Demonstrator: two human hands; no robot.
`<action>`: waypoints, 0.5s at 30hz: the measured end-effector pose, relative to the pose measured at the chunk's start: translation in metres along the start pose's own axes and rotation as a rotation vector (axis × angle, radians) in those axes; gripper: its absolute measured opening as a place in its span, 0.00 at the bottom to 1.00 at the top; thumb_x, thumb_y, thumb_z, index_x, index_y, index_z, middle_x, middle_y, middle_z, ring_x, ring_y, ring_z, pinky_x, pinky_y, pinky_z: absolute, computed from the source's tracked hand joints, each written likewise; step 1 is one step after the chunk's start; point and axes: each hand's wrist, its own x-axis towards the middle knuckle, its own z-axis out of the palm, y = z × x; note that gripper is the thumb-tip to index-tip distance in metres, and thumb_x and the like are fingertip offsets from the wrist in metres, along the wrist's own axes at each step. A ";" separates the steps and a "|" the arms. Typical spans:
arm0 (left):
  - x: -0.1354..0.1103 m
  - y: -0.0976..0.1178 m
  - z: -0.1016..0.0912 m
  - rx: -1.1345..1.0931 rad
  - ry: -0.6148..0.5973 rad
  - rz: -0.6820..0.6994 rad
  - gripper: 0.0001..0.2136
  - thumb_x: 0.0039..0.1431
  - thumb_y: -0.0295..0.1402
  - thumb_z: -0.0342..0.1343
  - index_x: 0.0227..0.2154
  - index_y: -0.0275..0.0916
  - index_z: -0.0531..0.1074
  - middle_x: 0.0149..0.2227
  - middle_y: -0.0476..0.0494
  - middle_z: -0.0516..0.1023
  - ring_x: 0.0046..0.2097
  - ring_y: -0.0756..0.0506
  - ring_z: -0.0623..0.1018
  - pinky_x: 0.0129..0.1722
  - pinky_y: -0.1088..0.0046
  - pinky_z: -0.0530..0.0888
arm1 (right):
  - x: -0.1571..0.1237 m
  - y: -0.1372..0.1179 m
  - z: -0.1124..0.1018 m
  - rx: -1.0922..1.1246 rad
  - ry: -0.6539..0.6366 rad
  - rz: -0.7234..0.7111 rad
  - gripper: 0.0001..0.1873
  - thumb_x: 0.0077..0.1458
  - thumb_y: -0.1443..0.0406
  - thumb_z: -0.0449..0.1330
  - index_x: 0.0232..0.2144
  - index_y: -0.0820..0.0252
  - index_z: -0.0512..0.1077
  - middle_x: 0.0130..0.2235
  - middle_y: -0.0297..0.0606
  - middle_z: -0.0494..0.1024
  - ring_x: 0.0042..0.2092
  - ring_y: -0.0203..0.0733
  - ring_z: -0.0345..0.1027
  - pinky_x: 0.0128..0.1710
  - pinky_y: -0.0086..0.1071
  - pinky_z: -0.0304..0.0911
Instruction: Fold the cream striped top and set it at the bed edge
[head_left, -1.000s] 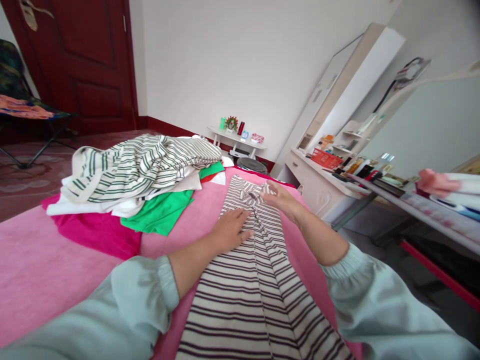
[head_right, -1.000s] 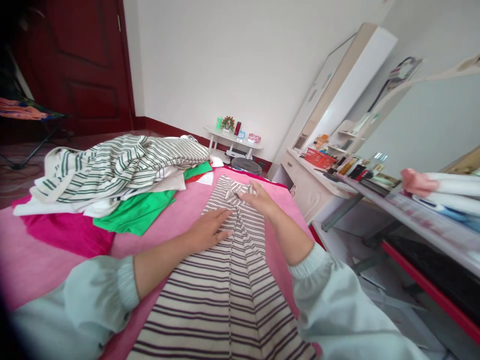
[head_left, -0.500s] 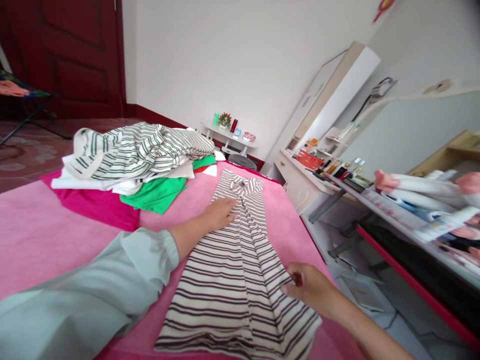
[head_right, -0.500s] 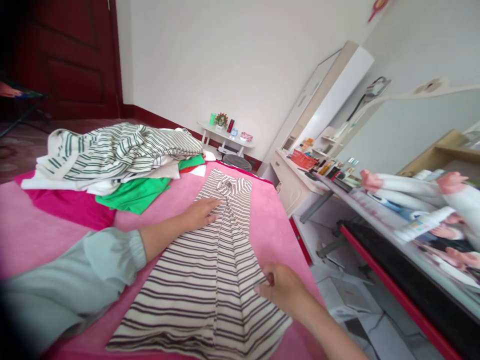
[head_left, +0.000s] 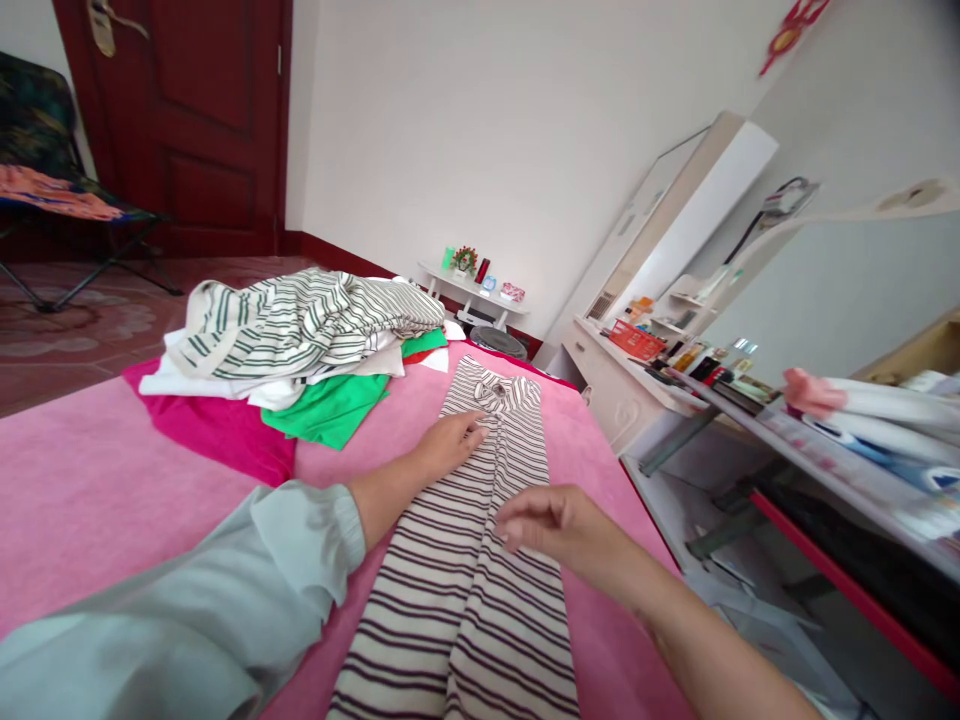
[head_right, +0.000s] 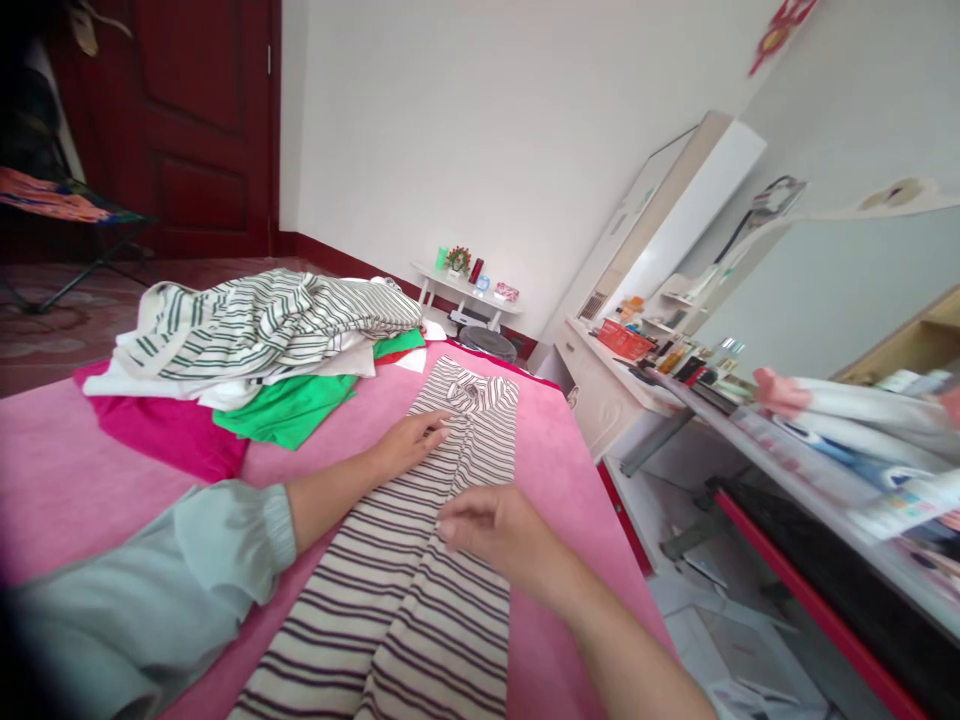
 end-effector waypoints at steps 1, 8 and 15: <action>0.000 0.000 0.000 0.008 0.000 -0.001 0.17 0.63 0.36 0.49 0.53 0.37 0.68 0.42 0.44 0.77 0.44 0.43 0.75 0.46 0.70 0.70 | 0.021 0.010 -0.013 -0.007 0.091 -0.013 0.20 0.46 0.51 0.65 0.31 0.64 0.76 0.30 0.38 0.77 0.33 0.39 0.70 0.34 0.30 0.63; 0.002 -0.002 0.001 0.114 -0.029 0.074 0.09 0.62 0.34 0.52 0.41 0.41 0.75 0.40 0.46 0.77 0.44 0.44 0.74 0.46 0.70 0.68 | 0.154 0.072 -0.095 -0.235 0.573 -0.006 0.11 0.45 0.60 0.61 0.30 0.61 0.75 0.28 0.36 0.78 0.31 0.41 0.72 0.28 0.29 0.65; 0.005 -0.001 -0.001 0.144 -0.040 0.059 0.07 0.61 0.34 0.54 0.38 0.43 0.76 0.38 0.48 0.76 0.43 0.44 0.72 0.45 0.70 0.68 | 0.230 0.092 -0.113 -0.640 0.552 -0.014 0.06 0.41 0.70 0.61 0.17 0.58 0.76 0.22 0.35 0.77 0.30 0.42 0.71 0.33 0.30 0.62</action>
